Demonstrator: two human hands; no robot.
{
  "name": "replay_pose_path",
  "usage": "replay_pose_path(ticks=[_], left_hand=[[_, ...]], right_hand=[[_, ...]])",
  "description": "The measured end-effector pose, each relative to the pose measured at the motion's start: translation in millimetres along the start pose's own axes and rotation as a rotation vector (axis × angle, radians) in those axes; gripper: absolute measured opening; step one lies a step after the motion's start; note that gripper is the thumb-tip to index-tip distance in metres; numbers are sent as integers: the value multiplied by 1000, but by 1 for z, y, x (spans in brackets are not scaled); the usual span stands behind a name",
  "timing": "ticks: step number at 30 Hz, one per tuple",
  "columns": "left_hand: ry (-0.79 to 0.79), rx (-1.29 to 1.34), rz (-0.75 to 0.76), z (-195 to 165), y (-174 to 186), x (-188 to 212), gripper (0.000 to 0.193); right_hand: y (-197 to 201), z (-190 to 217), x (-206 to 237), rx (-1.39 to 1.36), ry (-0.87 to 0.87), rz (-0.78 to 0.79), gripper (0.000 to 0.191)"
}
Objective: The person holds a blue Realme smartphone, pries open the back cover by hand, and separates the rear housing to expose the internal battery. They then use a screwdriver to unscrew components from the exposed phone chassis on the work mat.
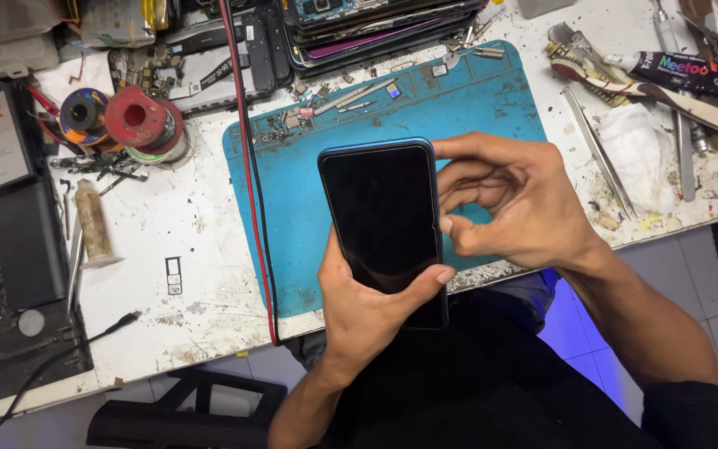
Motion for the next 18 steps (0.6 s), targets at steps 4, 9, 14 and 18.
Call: replay_pose_path(ticks=[4, 9, 14, 18], left_hand=[[-81, -89, -26, -2, 1, 1, 73], [-8, -15, 16, 2, -1, 1, 75], [-32, -208, -26, -5, -2, 0, 97], [-138, -419, -93, -18, -3, 1, 115]], right_hand=[[5, -6, -2, 97, -43, -47, 49], [2, 4, -5, 50, -25, 17, 49], [-2, 31, 0, 85, 86, 79, 65], [-8, 35, 5, 251, 146, 55, 63]])
Point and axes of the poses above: each hand's wrist, its own x-axis away from the middle knuckle, its own y-axis out of the back of the hand, z = x × y, the point moved 5 cm from there along -x, towards the middle knuckle, and after that the axes turned 9 degrees about -x, right-handed, at the moved point
